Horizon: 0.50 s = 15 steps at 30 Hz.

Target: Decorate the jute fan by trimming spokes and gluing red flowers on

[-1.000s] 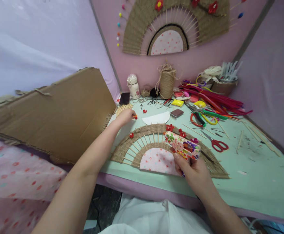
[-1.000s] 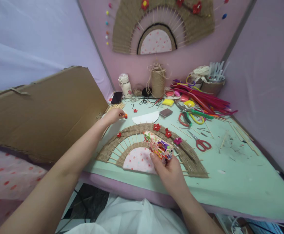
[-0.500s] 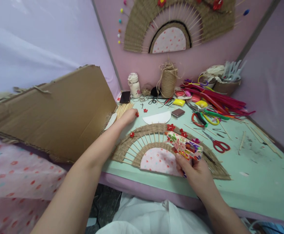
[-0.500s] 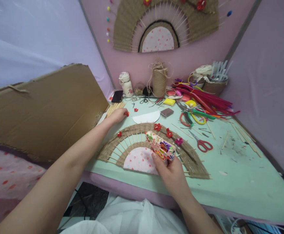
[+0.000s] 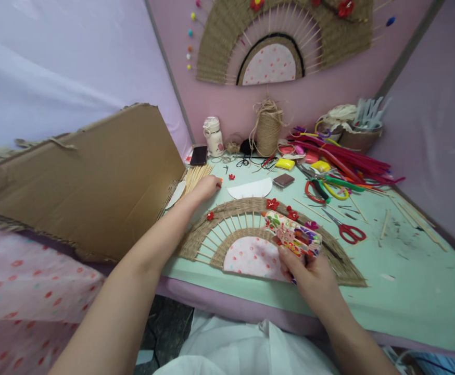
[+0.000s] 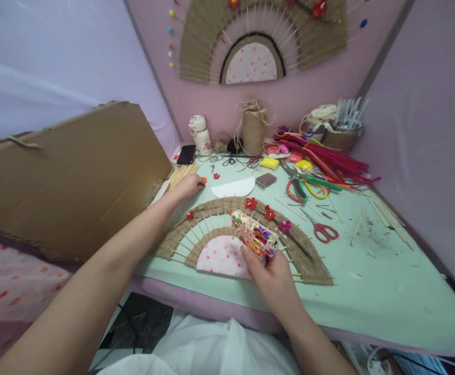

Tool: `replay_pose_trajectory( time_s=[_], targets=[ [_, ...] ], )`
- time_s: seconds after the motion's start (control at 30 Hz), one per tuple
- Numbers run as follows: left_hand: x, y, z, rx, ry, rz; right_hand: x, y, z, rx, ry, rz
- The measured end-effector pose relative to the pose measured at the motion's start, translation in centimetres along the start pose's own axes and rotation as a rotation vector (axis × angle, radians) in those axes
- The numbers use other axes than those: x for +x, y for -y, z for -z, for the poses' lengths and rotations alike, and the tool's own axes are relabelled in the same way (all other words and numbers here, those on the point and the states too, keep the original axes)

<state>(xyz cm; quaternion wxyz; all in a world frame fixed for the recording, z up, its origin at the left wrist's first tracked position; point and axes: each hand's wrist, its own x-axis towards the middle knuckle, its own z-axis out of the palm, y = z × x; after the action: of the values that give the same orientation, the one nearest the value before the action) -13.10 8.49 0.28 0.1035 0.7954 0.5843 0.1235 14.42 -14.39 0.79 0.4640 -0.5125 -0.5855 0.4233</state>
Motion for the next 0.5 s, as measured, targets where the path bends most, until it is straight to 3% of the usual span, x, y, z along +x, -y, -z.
replay_pose_trajectory(
  time_s=[0.13,0.2,0.33,0.5],
  targets=[
    [-0.1,-0.7,0.6,0.001,-0.025,0.002,0.0,0.2,0.1,0.001,0.007,0.004],
    [-0.6,-1.2,1.5,-0.111,-0.089,0.028,0.0,0.2,0.0,-0.002,0.008,-0.006],
    [-3.6,-3.1,3.9,-0.678,-0.196,0.13,-0.1,-0.1,-0.1,0.003,0.015,-0.031],
    [-10.6,-4.9,5.4,-1.23,-0.287,0.222,-0.4,-0.2,-0.5,-0.01,0.079,-0.052]
  ],
)
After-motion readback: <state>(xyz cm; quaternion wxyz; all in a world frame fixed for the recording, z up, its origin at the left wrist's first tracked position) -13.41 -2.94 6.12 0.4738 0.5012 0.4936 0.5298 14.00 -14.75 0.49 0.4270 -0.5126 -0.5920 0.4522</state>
